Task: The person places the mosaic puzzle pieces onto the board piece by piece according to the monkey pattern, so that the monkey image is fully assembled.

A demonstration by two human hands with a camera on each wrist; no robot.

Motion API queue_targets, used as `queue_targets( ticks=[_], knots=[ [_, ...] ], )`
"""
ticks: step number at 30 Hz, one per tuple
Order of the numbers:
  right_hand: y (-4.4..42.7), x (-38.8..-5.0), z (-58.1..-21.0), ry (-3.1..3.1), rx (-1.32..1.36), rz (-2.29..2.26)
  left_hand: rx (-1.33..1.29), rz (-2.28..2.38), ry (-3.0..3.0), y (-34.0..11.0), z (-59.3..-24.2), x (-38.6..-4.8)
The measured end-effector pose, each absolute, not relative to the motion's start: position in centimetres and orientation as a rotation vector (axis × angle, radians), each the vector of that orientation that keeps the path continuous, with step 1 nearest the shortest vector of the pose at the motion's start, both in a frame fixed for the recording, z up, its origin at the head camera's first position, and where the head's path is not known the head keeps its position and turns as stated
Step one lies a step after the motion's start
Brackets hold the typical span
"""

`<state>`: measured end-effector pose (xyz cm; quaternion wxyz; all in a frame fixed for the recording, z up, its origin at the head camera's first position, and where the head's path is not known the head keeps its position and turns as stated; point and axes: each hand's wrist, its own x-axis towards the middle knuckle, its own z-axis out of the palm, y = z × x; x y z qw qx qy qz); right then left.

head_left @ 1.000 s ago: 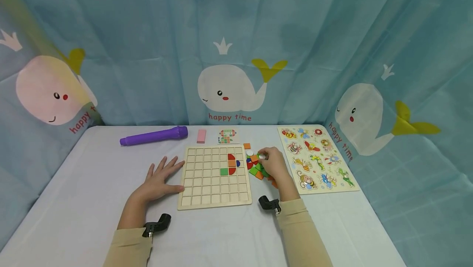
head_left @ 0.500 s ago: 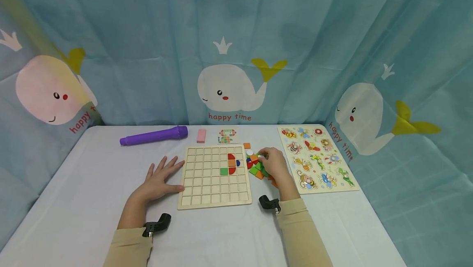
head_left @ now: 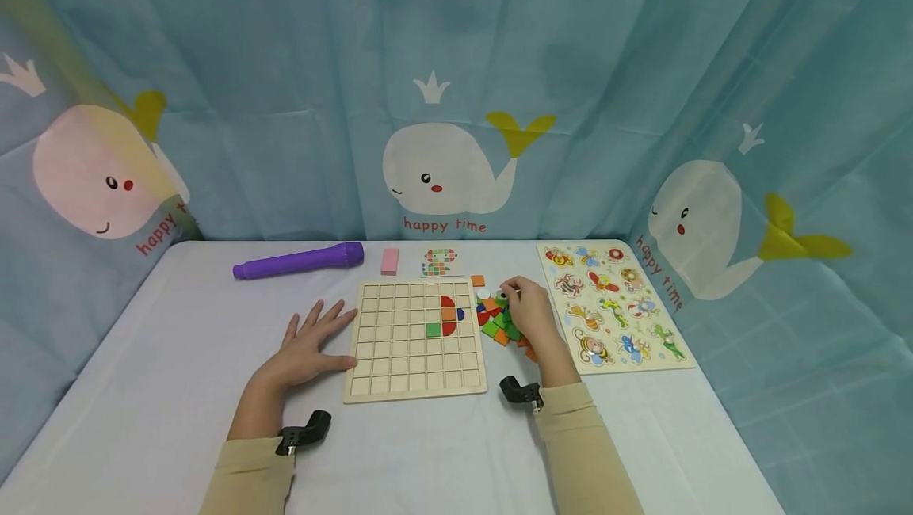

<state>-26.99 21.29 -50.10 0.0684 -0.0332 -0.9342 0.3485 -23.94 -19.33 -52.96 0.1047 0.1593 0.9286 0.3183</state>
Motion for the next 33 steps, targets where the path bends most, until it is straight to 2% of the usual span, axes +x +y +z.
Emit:
queue_targets(
  ticks=[13,23,33],
  knots=[
    [17.8,-26.2,-48.6,-2.751,0.028,1.355,0.453,0.933,2.744,-19.6,-52.7,-23.8],
    [15.1,-25.9,-49.5,-2.807,0.177,1.365,0.432,0.917,2.758,-19.5,-52.7,-23.5],
    [13.5,-25.8,-50.4,-2.833,0.213,1.343,0.447,0.914,2.749,-19.1,-52.7,-23.8]
  ],
)
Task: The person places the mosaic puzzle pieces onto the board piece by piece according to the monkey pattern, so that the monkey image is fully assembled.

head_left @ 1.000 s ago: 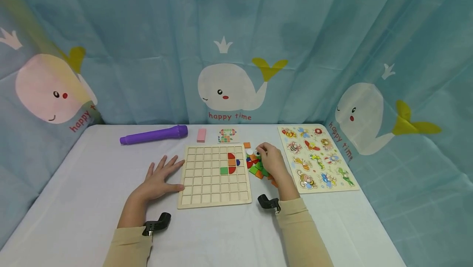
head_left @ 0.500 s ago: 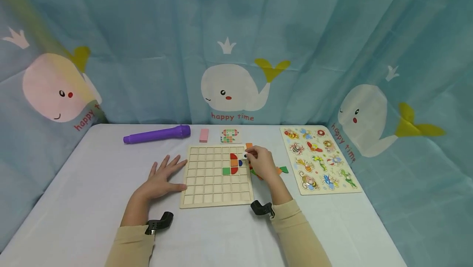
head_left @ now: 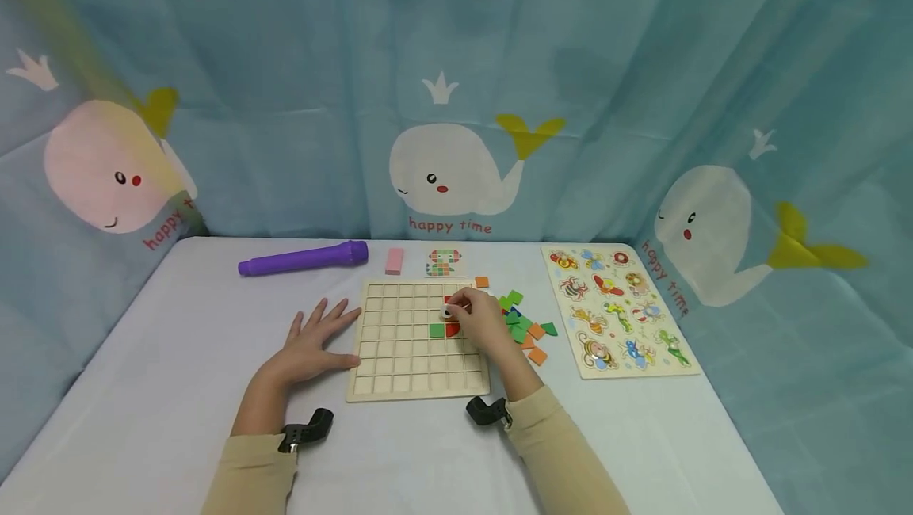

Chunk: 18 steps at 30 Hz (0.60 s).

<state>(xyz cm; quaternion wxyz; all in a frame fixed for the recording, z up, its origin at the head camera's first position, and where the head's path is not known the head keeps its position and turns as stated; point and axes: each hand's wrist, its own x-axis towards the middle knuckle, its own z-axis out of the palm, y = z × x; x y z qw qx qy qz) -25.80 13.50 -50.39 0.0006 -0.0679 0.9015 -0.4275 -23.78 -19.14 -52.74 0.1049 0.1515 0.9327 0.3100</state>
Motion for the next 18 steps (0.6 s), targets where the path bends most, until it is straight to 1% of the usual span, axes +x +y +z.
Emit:
queue_targets(
  ticks=[10,18],
  knots=[
    [11.9,-25.9,-51.2,2.959,-0.315,-1.207,0.447,0.910,2.746,-19.7,-52.9,-23.9],
    [12.1,-26.0,-51.3,3.062,-0.312,-1.013,0.463,0.905,2.746,-19.3,-53.0,-24.0]
  ],
)
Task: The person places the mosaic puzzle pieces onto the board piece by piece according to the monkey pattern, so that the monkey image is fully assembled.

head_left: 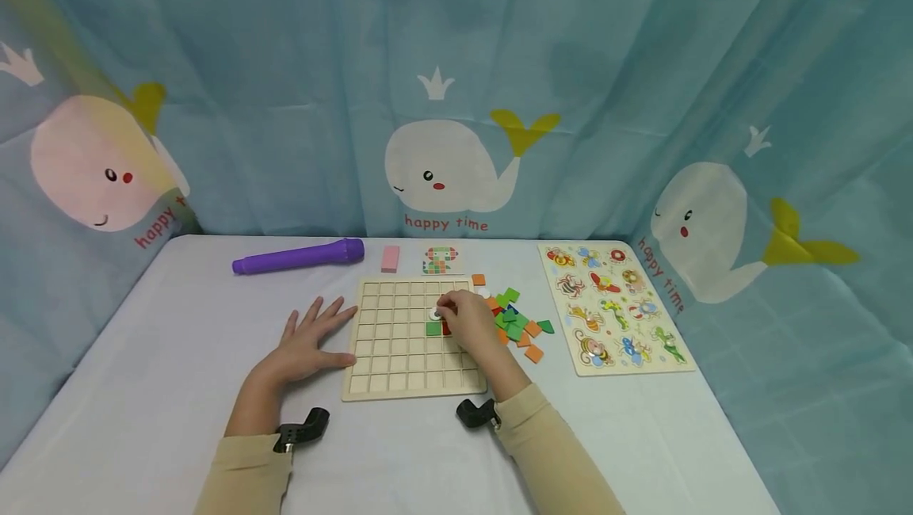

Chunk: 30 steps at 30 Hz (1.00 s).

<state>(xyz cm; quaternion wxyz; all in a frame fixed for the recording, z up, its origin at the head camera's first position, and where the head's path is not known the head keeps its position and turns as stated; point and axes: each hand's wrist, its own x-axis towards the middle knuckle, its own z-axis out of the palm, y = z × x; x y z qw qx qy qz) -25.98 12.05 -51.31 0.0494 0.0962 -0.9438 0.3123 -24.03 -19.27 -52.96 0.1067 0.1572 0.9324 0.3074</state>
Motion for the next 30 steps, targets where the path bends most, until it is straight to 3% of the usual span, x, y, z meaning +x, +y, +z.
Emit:
queue_targets(
  ticks=[22,30],
  knots=[
    [13.3,-25.9,-50.4,-2.878,0.315,0.994,0.453,0.917,2.753,-18.9,-52.9,-23.8],
    [15.5,-26.4,-49.7,-2.814,0.169,1.091,0.466,0.953,2.725,-19.3,-52.6,-23.7]
  ],
)
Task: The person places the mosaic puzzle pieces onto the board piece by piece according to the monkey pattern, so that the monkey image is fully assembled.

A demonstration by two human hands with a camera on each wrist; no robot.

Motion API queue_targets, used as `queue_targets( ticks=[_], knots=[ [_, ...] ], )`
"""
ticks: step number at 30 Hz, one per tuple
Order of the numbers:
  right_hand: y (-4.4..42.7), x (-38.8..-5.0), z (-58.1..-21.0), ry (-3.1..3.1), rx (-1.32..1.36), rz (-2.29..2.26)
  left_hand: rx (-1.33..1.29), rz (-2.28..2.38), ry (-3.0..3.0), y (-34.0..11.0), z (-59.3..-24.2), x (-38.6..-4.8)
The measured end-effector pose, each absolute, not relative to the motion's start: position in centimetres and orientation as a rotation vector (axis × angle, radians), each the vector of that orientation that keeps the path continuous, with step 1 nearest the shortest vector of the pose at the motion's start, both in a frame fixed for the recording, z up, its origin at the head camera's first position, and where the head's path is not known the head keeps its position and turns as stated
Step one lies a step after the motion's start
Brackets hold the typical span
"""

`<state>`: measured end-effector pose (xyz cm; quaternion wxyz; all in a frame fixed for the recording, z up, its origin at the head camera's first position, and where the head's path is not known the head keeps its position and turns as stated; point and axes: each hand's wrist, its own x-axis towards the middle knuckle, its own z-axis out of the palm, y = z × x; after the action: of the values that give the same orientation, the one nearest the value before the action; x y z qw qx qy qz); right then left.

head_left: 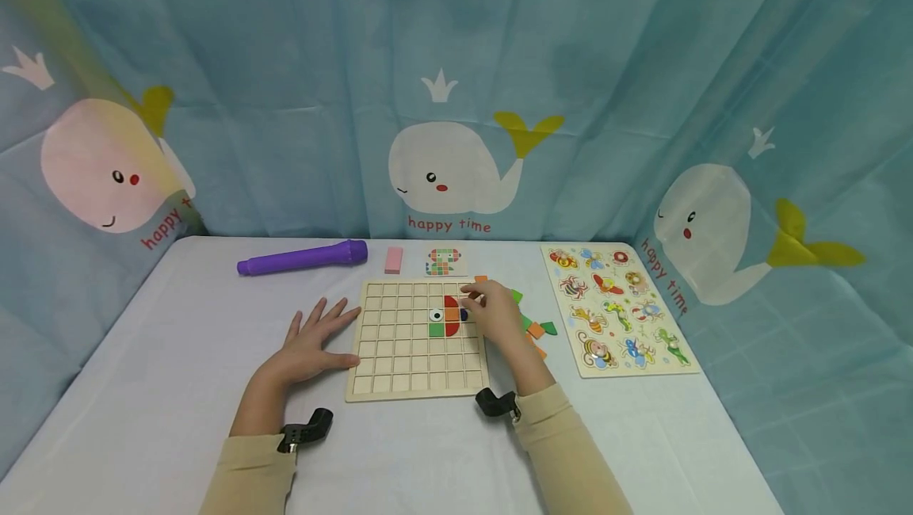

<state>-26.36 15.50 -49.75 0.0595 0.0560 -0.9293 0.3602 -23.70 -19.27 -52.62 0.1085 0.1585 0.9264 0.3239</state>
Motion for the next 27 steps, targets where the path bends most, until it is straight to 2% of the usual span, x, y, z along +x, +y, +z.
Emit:
queue_targets(
  ticks=[13,27],
  knots=[
    [21.0,-27.1,-50.0,-2.855,-0.118,1.102,0.464,0.934,2.737,-19.0,-53.3,-23.8],
    [21.5,-27.4,-50.7,-2.931,-0.198,1.013,0.454,0.921,2.747,-19.3,-53.2,-24.0]
  ],
)
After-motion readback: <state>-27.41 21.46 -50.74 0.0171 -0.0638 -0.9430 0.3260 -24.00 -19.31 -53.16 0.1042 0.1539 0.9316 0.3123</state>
